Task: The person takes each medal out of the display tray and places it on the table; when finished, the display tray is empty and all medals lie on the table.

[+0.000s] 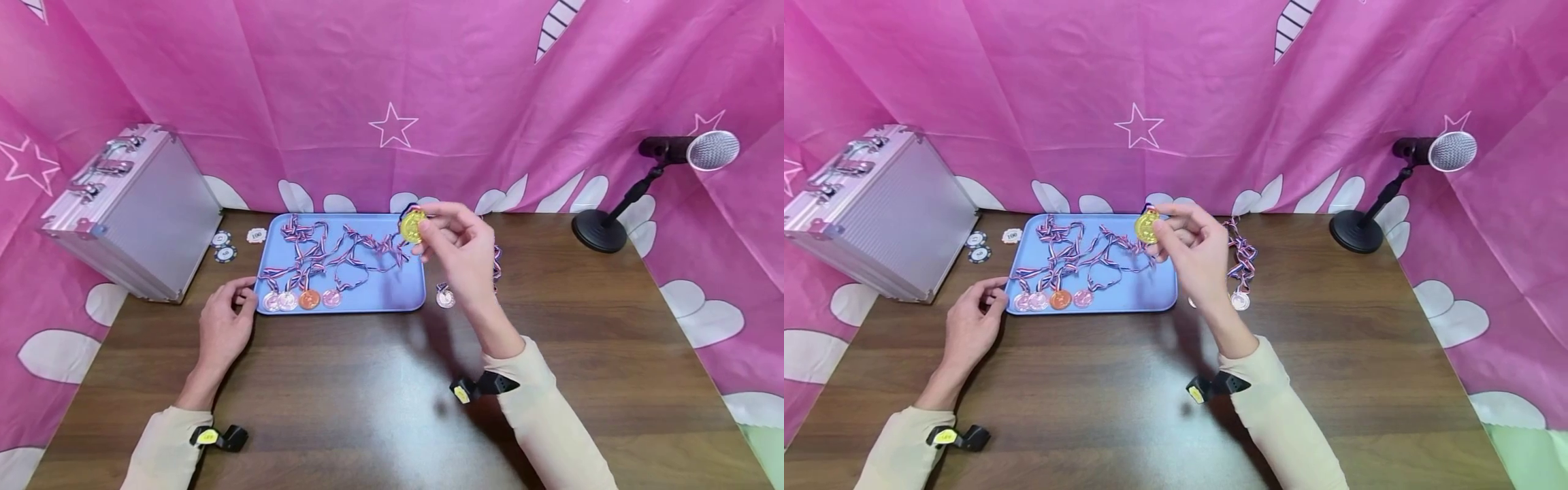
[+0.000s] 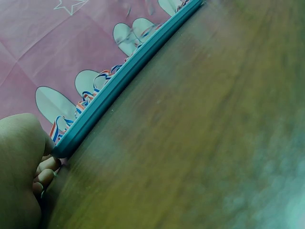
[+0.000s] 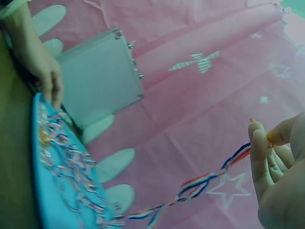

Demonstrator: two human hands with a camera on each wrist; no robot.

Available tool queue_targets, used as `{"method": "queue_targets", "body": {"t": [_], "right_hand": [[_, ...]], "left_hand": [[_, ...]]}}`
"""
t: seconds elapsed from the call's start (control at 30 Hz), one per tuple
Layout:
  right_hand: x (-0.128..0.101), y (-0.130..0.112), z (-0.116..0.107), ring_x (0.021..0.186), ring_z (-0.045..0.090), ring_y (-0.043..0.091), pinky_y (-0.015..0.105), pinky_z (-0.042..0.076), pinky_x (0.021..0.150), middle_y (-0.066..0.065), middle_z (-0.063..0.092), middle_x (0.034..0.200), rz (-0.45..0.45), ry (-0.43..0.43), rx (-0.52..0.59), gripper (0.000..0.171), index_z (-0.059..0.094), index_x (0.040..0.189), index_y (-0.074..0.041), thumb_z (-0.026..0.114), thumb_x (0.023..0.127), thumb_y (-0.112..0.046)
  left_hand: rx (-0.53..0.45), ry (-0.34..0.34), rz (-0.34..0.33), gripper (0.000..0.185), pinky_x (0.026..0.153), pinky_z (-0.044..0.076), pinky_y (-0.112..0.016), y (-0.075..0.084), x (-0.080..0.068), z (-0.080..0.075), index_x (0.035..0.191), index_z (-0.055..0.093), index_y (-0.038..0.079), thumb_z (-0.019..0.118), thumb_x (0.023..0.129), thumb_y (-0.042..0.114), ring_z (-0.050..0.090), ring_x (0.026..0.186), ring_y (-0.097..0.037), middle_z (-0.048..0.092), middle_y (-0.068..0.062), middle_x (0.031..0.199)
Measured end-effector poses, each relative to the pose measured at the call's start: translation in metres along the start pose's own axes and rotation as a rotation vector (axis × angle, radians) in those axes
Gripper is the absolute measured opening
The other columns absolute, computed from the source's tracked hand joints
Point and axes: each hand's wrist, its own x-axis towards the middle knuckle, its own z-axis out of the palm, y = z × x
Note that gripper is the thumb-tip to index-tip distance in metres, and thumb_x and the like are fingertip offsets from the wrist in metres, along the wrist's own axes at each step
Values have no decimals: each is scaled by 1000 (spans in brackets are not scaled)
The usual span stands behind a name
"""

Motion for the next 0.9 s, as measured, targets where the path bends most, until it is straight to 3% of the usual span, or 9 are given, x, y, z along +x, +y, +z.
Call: {"method": "queue_targets", "body": {"t": [0.23, 0.5, 0.6, 0.73, 0.9], "right_hand": [[0, -27, -15, 60, 73, 13, 27, 61, 59, 5, 79, 86, 99, 11, -36, 20, 75, 120, 9, 71, 101, 7], [-27, -64, -40, 58, 73, 14, 29, 61, 55, 9, 79, 88, 30, 51, -14, 22, 80, 113, 1, 69, 97, 13], [-28, -74, -49, 57, 73, 14, 28, 60, 54, 10, 79, 87, -26, 70, 20, 24, 80, 112, 4, 67, 96, 16], [-14, -78, -60, 57, 73, 14, 27, 60, 54, 9, 79, 85, -89, 110, 8, 24, 78, 113, 7, 66, 96, 17], [20, -69, -79, 57, 73, 15, 26, 61, 57, 9, 77, 82, -68, 200, -29, 22, 79, 111, 4, 66, 98, 15]], "left_hand": [[4, -2, 2, 33, 87, 37, -44, 0, -1, 0, 136, 73, -1, 59, 108, 11, 57, 99, -31, 69, -20, 106], [-10, -4, 8, 33, 87, 37, -46, 2, 0, 2, 136, 73, 0, 61, 107, 10, 57, 100, -32, 70, -21, 106], [-13, -3, 7, 33, 87, 37, -45, 3, 0, 1, 136, 73, -1, 61, 107, 9, 56, 100, -31, 69, -22, 107], [-11, -5, 2, 33, 88, 36, -45, 2, 0, -1, 137, 73, -1, 60, 108, 10, 56, 100, -31, 69, -22, 108], [-2, -8, 1, 34, 87, 36, -46, 1, 0, 0, 137, 72, -2, 60, 108, 11, 55, 100, -31, 68, -22, 107]]}}
